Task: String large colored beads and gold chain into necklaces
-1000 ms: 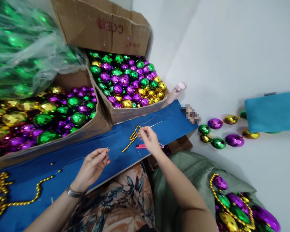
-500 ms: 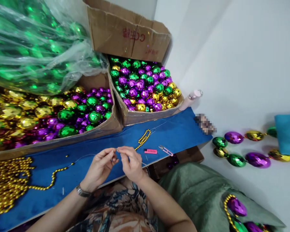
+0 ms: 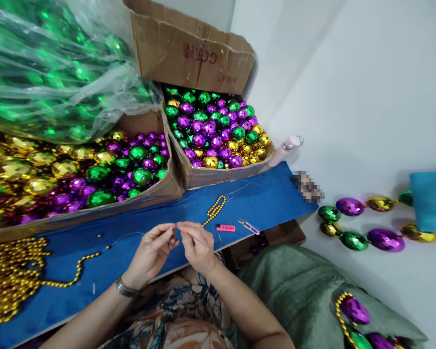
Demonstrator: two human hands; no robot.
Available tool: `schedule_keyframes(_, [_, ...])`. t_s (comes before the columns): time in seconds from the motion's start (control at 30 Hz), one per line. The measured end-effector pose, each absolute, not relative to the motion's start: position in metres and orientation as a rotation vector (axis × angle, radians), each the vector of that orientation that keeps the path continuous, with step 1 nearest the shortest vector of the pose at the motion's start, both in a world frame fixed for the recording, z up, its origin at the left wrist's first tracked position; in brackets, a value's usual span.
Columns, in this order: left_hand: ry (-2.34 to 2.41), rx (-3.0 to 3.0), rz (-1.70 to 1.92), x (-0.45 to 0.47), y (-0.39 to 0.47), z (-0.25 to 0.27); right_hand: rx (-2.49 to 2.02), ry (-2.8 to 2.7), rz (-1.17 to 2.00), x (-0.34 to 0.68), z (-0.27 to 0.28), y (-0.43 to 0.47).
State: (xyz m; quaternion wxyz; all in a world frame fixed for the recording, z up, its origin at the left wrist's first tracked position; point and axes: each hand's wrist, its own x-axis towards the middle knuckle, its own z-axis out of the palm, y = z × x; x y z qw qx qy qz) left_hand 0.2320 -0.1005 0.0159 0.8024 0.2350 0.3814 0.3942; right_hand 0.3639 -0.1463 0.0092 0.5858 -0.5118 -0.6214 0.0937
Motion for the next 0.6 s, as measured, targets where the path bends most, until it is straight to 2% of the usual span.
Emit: schedule_keyframes(0.6, [0.796, 0.449, 0.841, 0.2342, -0.1004, 0.0162, -1.175, -1.483, 0.194, 0.3663, 0.0101, -0.1458])
